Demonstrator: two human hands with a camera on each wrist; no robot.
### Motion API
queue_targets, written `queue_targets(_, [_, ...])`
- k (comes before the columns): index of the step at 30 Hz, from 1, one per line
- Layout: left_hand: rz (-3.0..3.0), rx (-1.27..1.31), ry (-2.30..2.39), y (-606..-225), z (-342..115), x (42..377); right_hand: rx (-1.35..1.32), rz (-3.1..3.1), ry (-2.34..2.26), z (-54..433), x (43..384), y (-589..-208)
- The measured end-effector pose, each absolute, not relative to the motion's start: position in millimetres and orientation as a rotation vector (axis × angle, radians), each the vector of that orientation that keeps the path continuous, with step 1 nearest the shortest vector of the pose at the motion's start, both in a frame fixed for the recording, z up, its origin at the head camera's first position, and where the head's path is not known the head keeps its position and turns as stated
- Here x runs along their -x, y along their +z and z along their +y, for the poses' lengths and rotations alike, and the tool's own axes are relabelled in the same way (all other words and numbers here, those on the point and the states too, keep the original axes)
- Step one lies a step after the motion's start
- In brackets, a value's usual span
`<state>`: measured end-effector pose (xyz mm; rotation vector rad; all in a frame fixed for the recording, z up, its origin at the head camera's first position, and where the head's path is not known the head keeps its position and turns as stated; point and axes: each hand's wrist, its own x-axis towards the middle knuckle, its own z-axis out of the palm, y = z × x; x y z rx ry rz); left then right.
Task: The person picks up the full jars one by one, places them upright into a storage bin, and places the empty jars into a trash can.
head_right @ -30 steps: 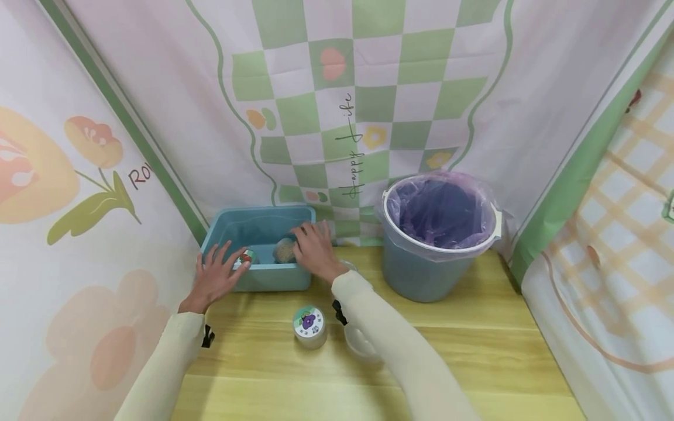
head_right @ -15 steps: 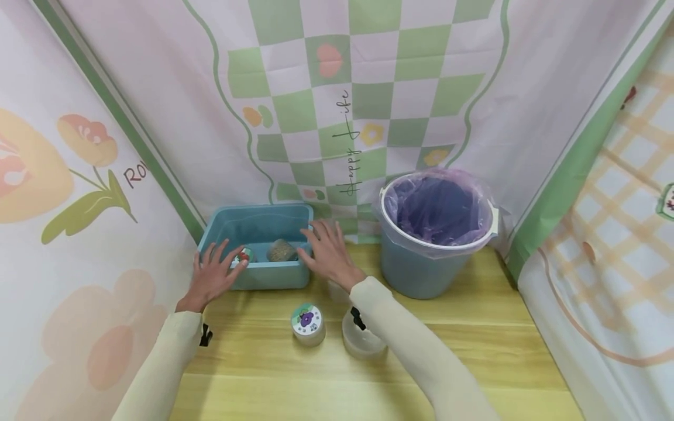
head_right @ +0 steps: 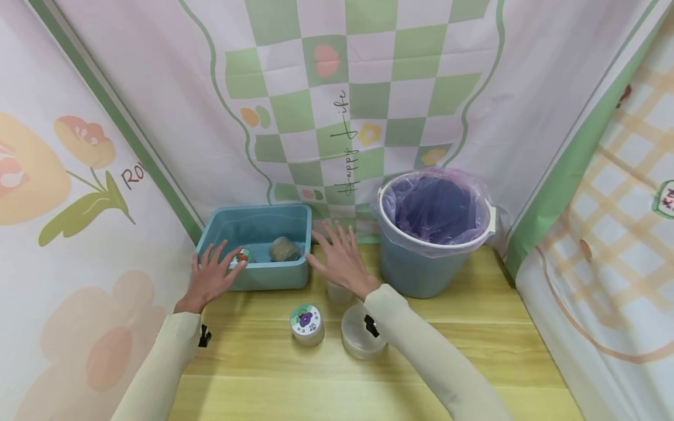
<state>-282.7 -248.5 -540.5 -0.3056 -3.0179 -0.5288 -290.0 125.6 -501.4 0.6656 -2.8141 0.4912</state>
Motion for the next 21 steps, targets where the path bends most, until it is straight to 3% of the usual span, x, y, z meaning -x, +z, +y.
queue_targets(21, [-3.020,0.308,-0.526,-533.9,-245.8,278.9,-0.636,-2.825,0.467,166.9,267.3,-496.8])
